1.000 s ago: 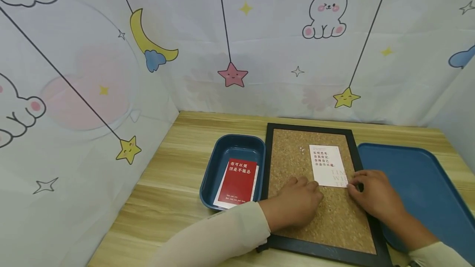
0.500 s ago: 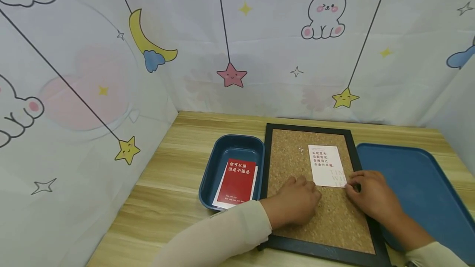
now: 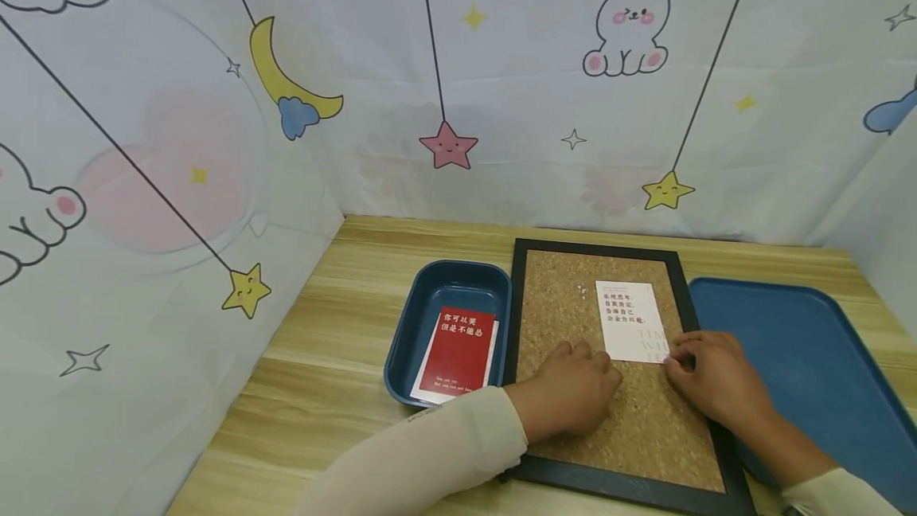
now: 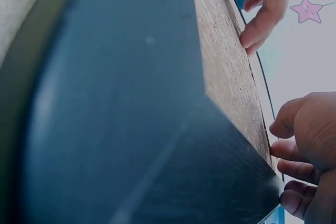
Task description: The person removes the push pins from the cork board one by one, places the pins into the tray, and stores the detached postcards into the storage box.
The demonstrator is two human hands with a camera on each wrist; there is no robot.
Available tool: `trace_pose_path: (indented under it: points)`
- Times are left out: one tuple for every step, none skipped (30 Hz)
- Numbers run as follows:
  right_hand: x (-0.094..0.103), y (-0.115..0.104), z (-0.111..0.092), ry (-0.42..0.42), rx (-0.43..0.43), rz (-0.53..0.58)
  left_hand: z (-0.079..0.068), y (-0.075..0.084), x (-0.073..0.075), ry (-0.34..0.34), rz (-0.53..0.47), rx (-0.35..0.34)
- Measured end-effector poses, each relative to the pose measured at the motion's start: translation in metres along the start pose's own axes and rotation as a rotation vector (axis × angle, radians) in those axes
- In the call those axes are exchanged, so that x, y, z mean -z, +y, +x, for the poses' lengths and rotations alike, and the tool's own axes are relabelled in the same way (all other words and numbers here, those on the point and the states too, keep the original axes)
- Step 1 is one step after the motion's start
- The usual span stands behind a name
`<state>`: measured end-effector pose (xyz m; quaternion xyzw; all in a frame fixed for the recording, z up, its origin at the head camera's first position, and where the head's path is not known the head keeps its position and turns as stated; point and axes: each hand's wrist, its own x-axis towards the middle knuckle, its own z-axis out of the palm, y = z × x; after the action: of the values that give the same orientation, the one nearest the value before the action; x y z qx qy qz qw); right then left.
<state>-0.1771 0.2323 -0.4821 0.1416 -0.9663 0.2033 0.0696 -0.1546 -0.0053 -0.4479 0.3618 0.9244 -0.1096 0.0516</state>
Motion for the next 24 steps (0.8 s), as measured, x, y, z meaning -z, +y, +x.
trace_pose_path:
  points:
    - [0.0, 0.0, 0.0, 0.0, 0.001, 0.003, 0.0, 0.0, 0.0, -0.001, 0.0, 0.001]
    - [0.0, 0.0, 0.0, -0.003, 0.0, 0.008, -0.001, 0.0, 0.001, 0.0, 0.002, 0.002]
    - [0.0, 0.0, 0.001, -0.005, -0.002, 0.014, -0.001, 0.0, 0.001, 0.002, 0.003, 0.003]
    - [0.001, 0.0, 0.001, -0.006, -0.003, 0.02, -0.001, 0.001, 0.001, 0.005, 0.005, 0.004]
    - [0.001, 0.0, 0.001, -0.004, -0.005, 0.025, -0.002, 0.001, 0.002, 0.008, 0.008, 0.006]
    - [0.001, -0.001, 0.001, -0.005, -0.009, 0.031, -0.002, 0.001, 0.002, 0.01, 0.011, 0.007]
    - [0.001, -0.001, 0.001, -0.004, -0.009, 0.035, -0.002, 0.001, 0.002, 0.012, 0.013, 0.009]
    - [0.002, -0.001, 0.001, 0.0, -0.013, 0.041, -0.002, 0.001, 0.003, 0.013, 0.013, 0.011]
    - [0.002, -0.001, 0.002, 0.005, -0.015, 0.047, -0.002, 0.001, 0.003, 0.013, 0.012, 0.011]
    - [0.002, -0.002, 0.002, 0.014, -0.017, 0.052, -0.002, 0.001, 0.003, 0.012, 0.013, 0.011]
    - [0.002, -0.002, 0.002, 0.023, -0.018, 0.058, -0.002, 0.001, 0.003, 0.01, 0.013, 0.012]
    - [0.003, -0.002, 0.002, 0.031, -0.02, 0.062, -0.002, 0.001, 0.004, 0.007, 0.01, 0.012]
    - [0.003, -0.002, 0.003, 0.037, -0.022, 0.065, -0.002, 0.001, 0.004, 0.003, 0.008, 0.013]
    - [0.004, -0.003, 0.003, 0.042, -0.029, 0.068, -0.002, 0.001, 0.004, 0.0, 0.006, 0.014]
    - [0.005, -0.002, 0.003, 0.044, -0.035, 0.067, -0.002, 0.001, 0.005, -0.004, 0.003, 0.015]
    - [0.005, -0.003, 0.004, 0.043, -0.044, 0.064, -0.002, 0.001, 0.005, -0.009, 0.0, 0.017]
    - [0.006, -0.002, 0.004, 0.035, -0.053, 0.065, -0.002, 0.001, 0.006, -0.014, -0.003, 0.019]
    - [0.007, -0.003, 0.004, 0.024, -0.067, 0.067, -0.002, 0.001, 0.006, -0.019, -0.006, 0.02]
    - [0.008, -0.003, 0.004, 0.012, -0.083, 0.07, -0.002, 0.001, 0.007, -0.026, -0.009, 0.022]
    - [0.009, -0.003, 0.004, 0.0, -0.098, 0.075, -0.002, 0.001, 0.007, -0.031, -0.013, 0.023]
    - [0.01, -0.003, 0.004, -0.012, -0.113, 0.084, -0.002, 0.001, 0.007, -0.036, -0.017, 0.025]
    - [0.011, -0.004, 0.003, -0.026, -0.125, 0.095, -0.002, 0.0, 0.007, -0.039, -0.02, 0.026]
    - [0.013, -0.004, 0.003, -0.041, -0.136, 0.11, -0.003, 0.0, 0.007, -0.04, -0.023, 0.027]
    - [0.013, -0.004, 0.003, -0.058, -0.149, 0.125, -0.003, 0.0, 0.007, -0.041, -0.025, 0.027]
